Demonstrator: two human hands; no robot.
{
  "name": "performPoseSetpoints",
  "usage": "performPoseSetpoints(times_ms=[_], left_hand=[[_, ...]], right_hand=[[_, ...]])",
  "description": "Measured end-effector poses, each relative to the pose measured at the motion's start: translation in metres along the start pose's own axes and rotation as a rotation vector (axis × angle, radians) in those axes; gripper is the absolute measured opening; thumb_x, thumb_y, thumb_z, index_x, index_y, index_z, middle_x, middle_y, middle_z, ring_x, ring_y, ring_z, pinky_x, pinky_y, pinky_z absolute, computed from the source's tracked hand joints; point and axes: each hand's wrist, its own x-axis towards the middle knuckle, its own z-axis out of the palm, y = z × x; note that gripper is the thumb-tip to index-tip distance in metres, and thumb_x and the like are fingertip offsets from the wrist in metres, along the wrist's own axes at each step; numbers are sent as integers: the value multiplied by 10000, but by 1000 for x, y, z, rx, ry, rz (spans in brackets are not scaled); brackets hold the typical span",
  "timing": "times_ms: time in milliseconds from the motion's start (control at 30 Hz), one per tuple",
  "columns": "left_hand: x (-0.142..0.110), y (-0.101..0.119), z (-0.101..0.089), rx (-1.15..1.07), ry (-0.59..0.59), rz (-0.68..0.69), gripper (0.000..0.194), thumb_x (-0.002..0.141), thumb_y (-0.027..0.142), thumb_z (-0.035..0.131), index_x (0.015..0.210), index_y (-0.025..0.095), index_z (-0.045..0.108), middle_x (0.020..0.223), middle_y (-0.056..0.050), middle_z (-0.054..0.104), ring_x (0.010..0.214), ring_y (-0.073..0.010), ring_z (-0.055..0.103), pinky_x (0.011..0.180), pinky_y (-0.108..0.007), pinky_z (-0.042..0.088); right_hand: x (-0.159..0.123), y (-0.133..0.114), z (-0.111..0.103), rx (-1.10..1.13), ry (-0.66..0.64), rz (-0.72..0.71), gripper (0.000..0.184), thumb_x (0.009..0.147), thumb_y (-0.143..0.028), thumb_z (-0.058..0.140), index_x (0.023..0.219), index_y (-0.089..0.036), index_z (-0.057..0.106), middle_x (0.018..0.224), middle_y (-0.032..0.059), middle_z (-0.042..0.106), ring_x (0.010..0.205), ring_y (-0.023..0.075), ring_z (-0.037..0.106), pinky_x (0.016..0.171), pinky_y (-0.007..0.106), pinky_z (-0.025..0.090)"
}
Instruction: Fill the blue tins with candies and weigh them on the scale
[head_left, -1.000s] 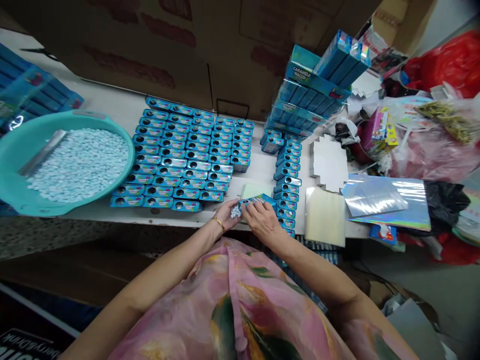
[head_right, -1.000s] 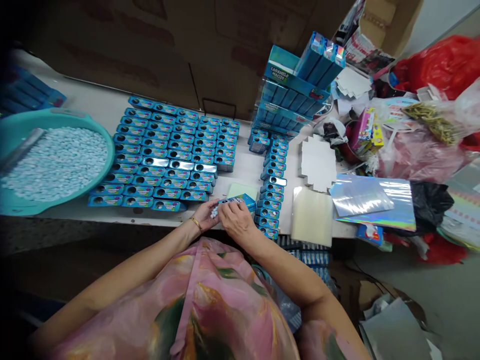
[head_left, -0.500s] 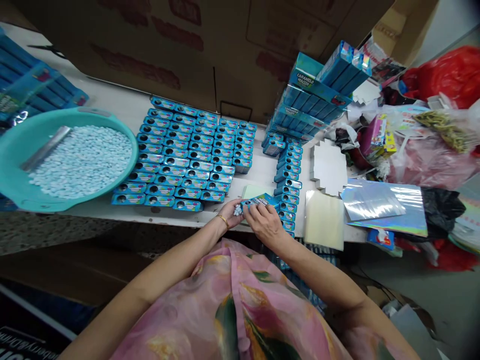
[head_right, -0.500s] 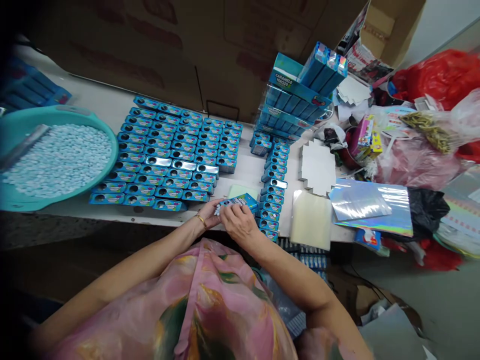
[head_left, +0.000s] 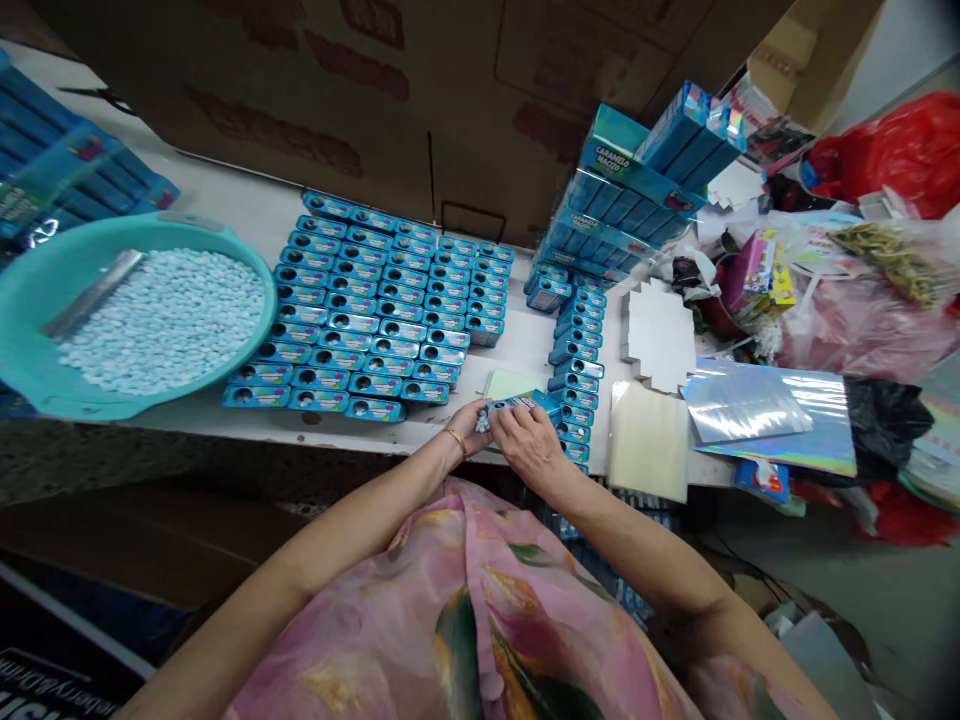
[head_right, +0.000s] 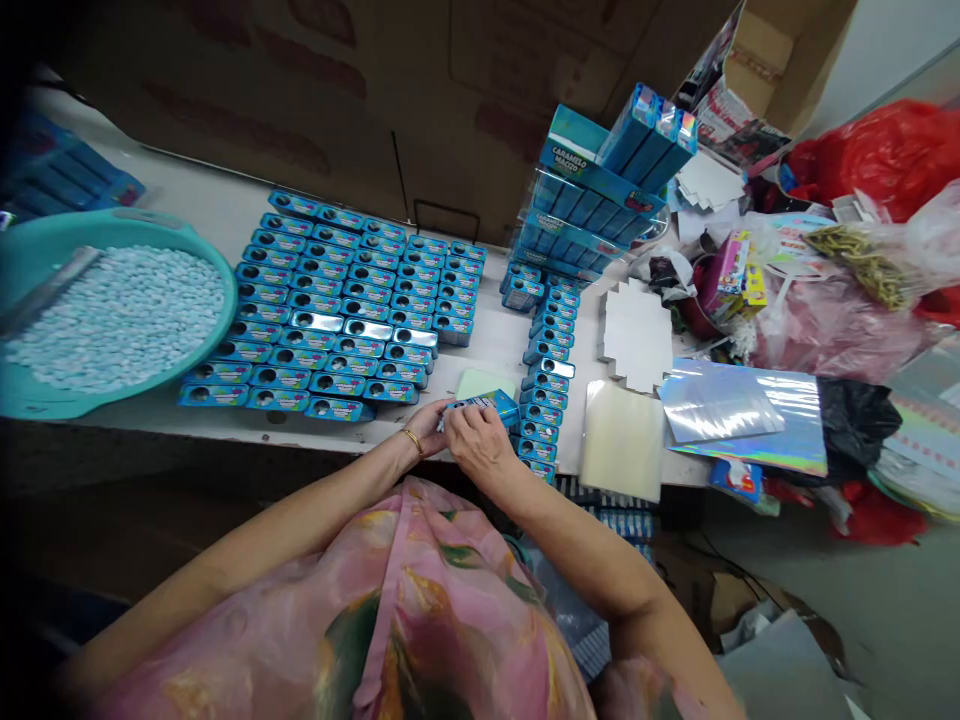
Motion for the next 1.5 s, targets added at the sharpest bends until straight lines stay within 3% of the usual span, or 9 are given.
performPoseSetpoints(times_ms=[267, 500, 733, 867, 1033, 1200, 1367, 1500], left_hand=[[2, 2, 3, 7, 11, 4, 169, 764, 137, 415, 667, 115, 551, 544, -27, 586, 489, -117, 545, 477, -224, 434], [3, 1, 5, 7, 56, -3, 150, 750, 123, 432, 655, 114, 547, 531, -31, 575, 475, -115, 541, 485, -227, 439], [-2, 10, 3, 2, 92, -9, 98, 747, 135, 468, 683, 114, 539, 526, -35, 549, 452, -113, 525, 363, -190, 378], [-20, 22, -12, 20, 130, 18, 137, 769, 142, 440, 727, 92, 561, 589, -74, 579, 465, -118, 538, 336, -180, 367], [-49, 26, -39, 34, 205, 45, 170, 789, 143, 411, 743, 84, 564, 612, -79, 590, 480, -118, 552, 347, -180, 388], [-72, 26, -60, -31, 231, 72, 182, 799, 144, 408, 787, 80, 577, 657, -96, 610, 518, -131, 570, 375, -198, 434], [-83, 27, -76, -124, 358, 125, 200, 815, 119, 381, 828, 75, 576, 726, -120, 623, 654, -159, 613, 531, -250, 524], [-87, 26, -83, -142, 399, 124, 191, 811, 103, 386, 835, 70, 572, 743, -124, 622, 679, -163, 617, 551, -249, 529]], right_hand=[[0, 6, -4, -54, 22, 69, 252, 850, -144, 340, 1073, -140, 457, 841, 76, 530, 767, 196, 420, 644, 343, 291], [-1, 4, 3, -43, 12, 13, 253, 836, -121, 348, 1058, -120, 469, 851, 83, 529, 767, 199, 418, 642, 341, 299], [-4, 33, 5, 135, -32, 254, 318, 779, -194, 482, 1096, -189, 473, 890, 71, 533, 798, 215, 436, 658, 330, 325], [-15, 49, 39, 426, 17, 434, 347, 740, -218, 534, 1080, -175, 480, 965, 73, 533, 874, 210, 461, 744, 318, 370], [-26, 55, 79, 707, 104, 494, 342, 741, -197, 520, 1077, -149, 475, 1014, 83, 535, 958, 198, 485, 828, 324, 398], [-43, 62, 72, 707, 233, 471, 497, 733, -283, 556, 1198, -198, 403, 1184, 92, 470, 1110, 219, 413, 928, 393, 345], [-64, 65, 64, 710, 407, 657, 237, 780, -251, 495, 1000, -202, 566, 1050, 74, 567, 1027, 192, 486, 896, 377, 382], [-69, 59, 67, 722, 524, 749, 199, 794, -240, 465, 948, -204, 587, 983, 64, 593, 974, 175, 515, 869, 361, 406]])
